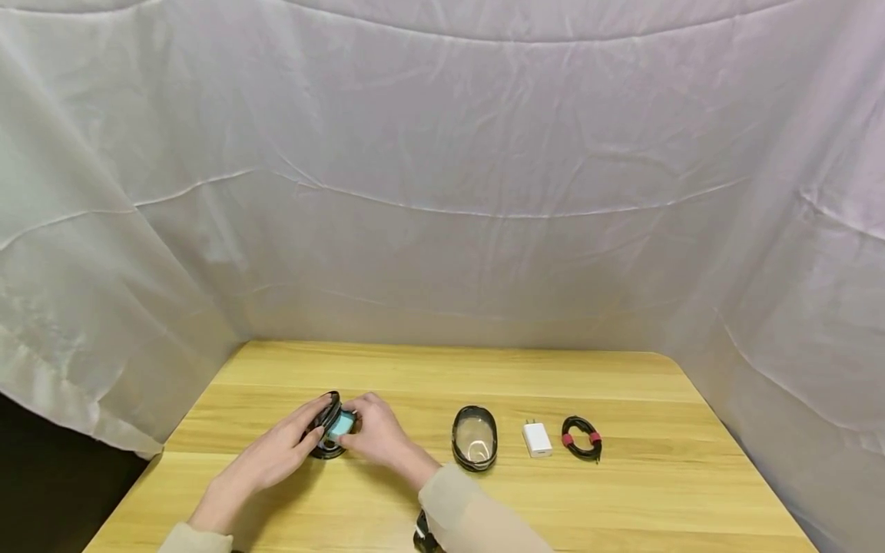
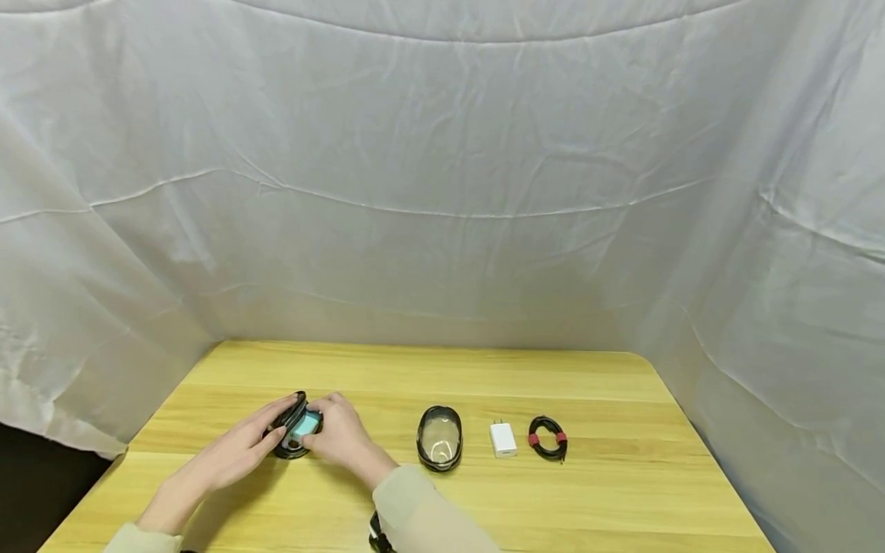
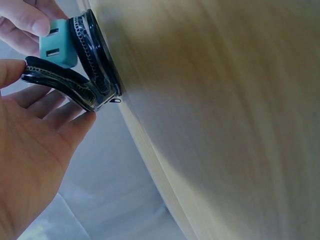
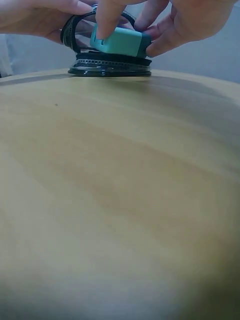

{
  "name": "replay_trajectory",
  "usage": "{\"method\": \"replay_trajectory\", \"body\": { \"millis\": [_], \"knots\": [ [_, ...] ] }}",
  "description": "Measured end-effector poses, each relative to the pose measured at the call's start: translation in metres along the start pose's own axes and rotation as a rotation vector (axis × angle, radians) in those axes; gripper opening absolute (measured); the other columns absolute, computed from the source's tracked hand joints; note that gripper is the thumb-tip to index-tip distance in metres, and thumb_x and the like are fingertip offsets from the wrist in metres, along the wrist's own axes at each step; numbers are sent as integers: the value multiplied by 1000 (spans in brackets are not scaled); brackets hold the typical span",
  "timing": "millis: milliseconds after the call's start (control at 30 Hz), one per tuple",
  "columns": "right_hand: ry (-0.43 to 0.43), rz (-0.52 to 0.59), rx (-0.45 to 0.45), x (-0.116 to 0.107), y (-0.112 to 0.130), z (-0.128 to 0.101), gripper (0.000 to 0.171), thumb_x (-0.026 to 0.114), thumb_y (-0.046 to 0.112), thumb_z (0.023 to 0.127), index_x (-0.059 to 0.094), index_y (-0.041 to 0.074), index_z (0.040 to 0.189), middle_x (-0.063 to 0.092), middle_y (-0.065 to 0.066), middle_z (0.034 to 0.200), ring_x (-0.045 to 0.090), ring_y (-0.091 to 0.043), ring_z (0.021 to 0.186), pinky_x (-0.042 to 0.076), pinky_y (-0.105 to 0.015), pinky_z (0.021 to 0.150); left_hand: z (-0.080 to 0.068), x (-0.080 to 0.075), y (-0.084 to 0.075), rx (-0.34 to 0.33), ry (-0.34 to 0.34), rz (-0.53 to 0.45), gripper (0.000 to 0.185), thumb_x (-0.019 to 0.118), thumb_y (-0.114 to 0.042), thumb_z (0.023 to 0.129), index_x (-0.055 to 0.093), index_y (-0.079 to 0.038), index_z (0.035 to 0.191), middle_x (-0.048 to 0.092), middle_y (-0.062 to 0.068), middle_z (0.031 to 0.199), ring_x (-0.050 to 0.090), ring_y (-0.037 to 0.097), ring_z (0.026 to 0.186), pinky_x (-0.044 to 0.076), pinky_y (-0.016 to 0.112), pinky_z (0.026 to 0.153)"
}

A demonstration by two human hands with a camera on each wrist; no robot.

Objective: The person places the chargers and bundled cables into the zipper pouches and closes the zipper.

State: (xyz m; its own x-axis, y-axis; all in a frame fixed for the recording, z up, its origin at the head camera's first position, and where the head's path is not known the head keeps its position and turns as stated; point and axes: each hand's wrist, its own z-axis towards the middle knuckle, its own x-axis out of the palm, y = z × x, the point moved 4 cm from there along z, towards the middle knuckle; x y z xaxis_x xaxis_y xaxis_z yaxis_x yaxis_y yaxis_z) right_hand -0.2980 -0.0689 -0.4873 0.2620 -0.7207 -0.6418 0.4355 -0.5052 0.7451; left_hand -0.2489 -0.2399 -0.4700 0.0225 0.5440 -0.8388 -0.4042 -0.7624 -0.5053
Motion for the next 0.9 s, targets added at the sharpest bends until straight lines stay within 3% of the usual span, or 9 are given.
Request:
{"method": "replay_trajectory", "body": {
  "millis": [200,533,900],
  "knots": [
    [10,10,20,6,0,5,54,89,13,82,68,2,131,62,-1,113,56,-6,88,51,-16,76,1,0,0,6,-3,-6,51,48,-22,112,40,-3,159,41,22,161,43,44,144,39,62,114],
    [42,4,24,11,2,9,54,89,14,83,68,6,131,67,-2,114,64,-9,97,55,-18,83,1,2,3,-20,16,-14,54,48,-25,112,38,-3,160,39,23,162,42,44,146,39,61,115],
    [38,53,12,12,2,10,55,91,10,80,67,2,128,67,-4,112,67,-11,97,56,-17,84,1,2,3,-30,16,0,58,56,-26,109,39,-2,159,39,26,161,43,47,144,40,64,113]
  ]
}}
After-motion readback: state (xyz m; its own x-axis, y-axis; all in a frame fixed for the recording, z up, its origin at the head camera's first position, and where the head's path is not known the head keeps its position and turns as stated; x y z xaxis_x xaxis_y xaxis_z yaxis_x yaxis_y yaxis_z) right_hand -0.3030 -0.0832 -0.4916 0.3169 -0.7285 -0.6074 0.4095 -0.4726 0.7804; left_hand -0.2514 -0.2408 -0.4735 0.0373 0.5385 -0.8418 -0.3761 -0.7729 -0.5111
